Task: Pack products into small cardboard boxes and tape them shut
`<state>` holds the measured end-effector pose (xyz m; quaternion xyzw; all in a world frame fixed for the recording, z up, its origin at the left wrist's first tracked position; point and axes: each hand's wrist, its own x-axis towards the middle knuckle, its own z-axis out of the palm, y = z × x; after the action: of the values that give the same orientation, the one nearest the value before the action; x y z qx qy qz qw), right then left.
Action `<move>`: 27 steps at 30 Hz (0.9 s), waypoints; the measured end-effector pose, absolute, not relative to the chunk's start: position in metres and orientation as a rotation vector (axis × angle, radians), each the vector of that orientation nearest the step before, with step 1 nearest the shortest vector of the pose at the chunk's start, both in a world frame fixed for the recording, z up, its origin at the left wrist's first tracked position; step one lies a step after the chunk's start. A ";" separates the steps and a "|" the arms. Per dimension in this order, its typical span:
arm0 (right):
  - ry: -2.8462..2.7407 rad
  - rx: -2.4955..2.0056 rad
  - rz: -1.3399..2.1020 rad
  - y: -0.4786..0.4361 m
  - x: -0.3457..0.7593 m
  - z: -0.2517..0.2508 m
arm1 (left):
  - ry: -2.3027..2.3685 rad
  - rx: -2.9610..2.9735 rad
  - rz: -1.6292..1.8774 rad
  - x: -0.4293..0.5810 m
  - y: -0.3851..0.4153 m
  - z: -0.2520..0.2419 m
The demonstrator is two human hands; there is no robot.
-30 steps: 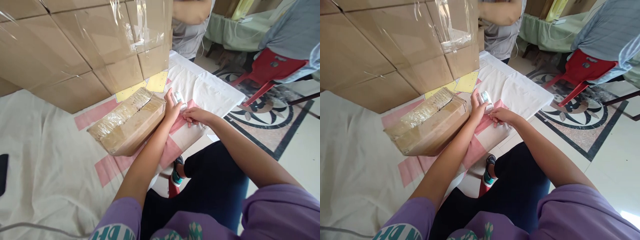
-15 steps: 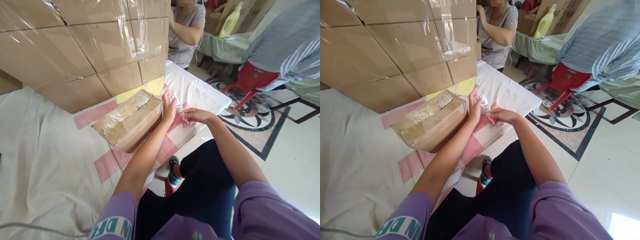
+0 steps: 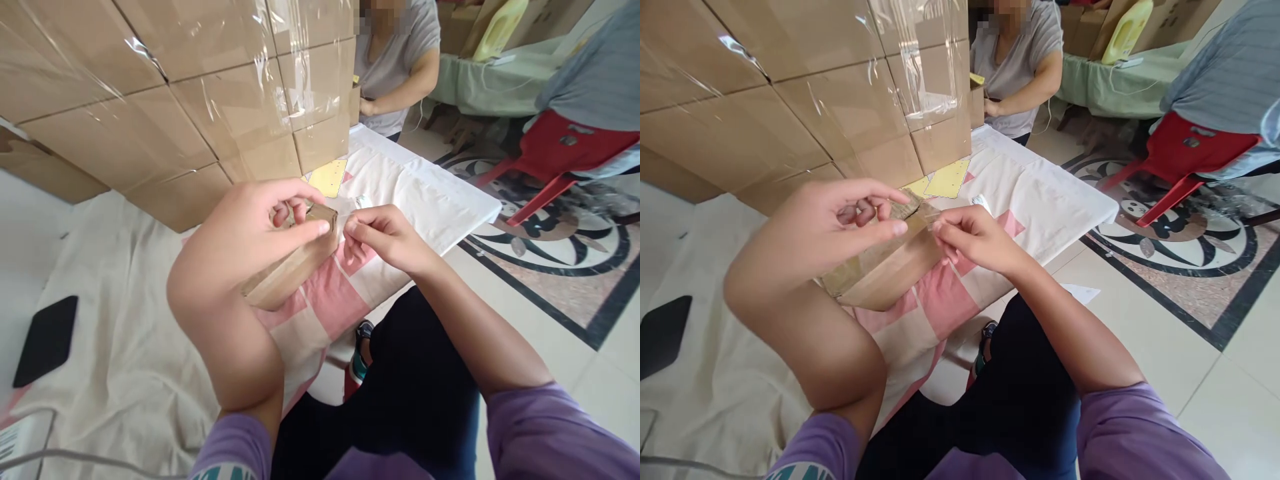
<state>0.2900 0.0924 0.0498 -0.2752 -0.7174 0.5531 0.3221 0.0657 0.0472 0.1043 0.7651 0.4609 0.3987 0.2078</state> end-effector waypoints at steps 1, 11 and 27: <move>-1.879 -0.691 1.445 0.087 0.287 0.051 | 1.312 2.143 1.083 0.064 0.045 0.105; -1.915 -0.611 1.267 0.076 0.270 0.047 | 1.506 2.237 1.134 0.086 0.038 0.118; -2.355 -0.718 0.664 0.130 0.272 0.009 | 2.104 1.852 1.196 0.019 0.014 0.133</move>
<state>0.2719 0.1303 0.0092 -0.2694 -0.8835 0.2491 0.2913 0.0191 0.0143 0.1334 0.6071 0.6896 0.3920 0.0470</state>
